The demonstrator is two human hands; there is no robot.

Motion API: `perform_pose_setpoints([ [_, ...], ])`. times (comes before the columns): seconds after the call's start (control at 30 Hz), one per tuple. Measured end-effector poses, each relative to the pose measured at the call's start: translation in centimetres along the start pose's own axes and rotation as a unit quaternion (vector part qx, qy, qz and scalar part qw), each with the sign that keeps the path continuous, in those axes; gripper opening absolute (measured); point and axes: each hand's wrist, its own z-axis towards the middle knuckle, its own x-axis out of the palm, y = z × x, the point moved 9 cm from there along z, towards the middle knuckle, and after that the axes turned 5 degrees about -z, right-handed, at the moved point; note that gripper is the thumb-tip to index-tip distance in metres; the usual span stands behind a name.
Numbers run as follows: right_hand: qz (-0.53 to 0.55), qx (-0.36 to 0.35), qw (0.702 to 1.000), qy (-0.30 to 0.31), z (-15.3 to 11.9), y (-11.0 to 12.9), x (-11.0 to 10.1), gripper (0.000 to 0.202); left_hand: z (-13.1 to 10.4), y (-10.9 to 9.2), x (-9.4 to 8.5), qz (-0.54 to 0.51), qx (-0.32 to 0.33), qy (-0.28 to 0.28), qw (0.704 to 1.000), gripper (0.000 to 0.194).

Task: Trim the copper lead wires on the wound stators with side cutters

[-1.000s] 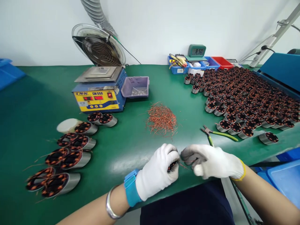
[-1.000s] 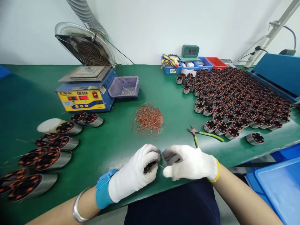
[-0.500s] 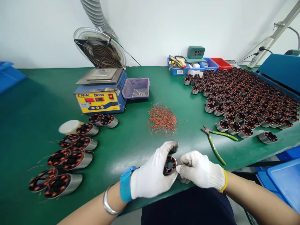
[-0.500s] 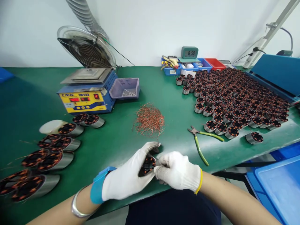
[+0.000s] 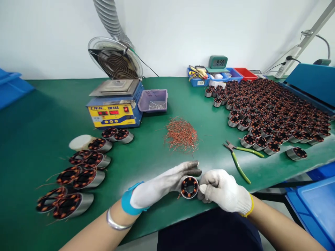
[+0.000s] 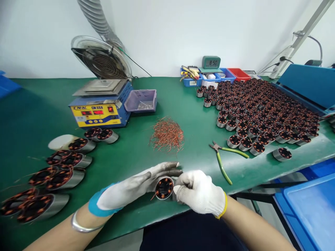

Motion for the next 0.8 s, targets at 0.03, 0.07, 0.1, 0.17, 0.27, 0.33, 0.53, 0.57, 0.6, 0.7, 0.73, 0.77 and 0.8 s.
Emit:
perform_pose_setpoints([
  [0.03, -0.012, -0.020, 1.000, -0.010, -0.1, 0.2, -0.3, 0.026, 0.2, 0.8, -0.1, 0.001, -0.049, -0.023, 0.999, 0.071],
  [0.07, -0.019, -0.037, 0.999, -0.020, -0.2, 0.4, -0.6, 0.027, 0.2, 1.5, -0.1, 0.015, -0.095, -0.040, 0.995, 0.065],
  [0.1, -0.019, -0.050, 0.998, -0.027, -0.3, 0.6, -0.8, 0.029, 0.3, 2.1, -0.1, 0.039, -0.135, -0.052, 0.989, 0.060],
  [0.17, 0.004, -0.056, 0.998, -0.029, -0.5, 0.8, -0.7, 0.032, 0.2, 2.5, -0.1, 0.091, -0.176, -0.081, 0.977, 0.048],
  [0.27, 0.087, -0.026, 0.996, -0.008, -0.6, 0.3, 0.0, 0.038, 0.1, 1.9, -0.1, 0.144, -0.144, -0.122, 0.971, 0.040],
  [0.33, 0.151, -0.004, 0.988, 0.007, -0.6, -0.1, 0.6, 0.043, -0.2, 0.4, -0.1, 0.185, -0.054, -0.150, 0.970, 0.041],
  [0.53, 0.287, -0.018, 0.958, -0.008, -0.5, -0.7, 0.3, 0.044, -3.6, -4.5, 2.9, 0.411, 0.246, -0.163, 0.863, 0.050],
  [0.57, 0.298, -0.026, 0.954, -0.013, -0.6, -0.6, 0.1, 0.044, -4.1, -4.8, 3.9, 0.448, 0.279, -0.135, 0.838, 0.051],
  [0.6, 0.300, -0.035, 0.953, -0.015, -0.7, -0.5, -0.1, 0.045, -4.5, -5.0, 4.9, 0.476, 0.311, -0.104, 0.816, 0.049],
  [0.7, 0.240, -0.076, 0.968, 0.002, -1.3, 1.1, -0.4, 0.045, -5.3, -5.3, 6.1, 0.463, 0.376, -0.057, 0.800, 0.025],
  [0.73, 0.192, -0.105, 0.976, 0.001, -1.6, 2.0, -0.7, 0.043, -5.3, -5.7, 5.1, 0.418, 0.380, -0.095, 0.820, 0.014],
  [0.77, 0.133, -0.140, 0.981, -0.006, -1.9, 3.1, -1.0, 0.042, -5.1, -5.8, 3.6, 0.356, 0.359, -0.147, 0.850, 0.008],
  [0.8, 0.069, -0.177, 0.982, -0.020, -2.3, 4.3, -1.3, 0.040, -4.4, -5.4, 2.0, 0.291, 0.308, -0.190, 0.885, 0.016],
])
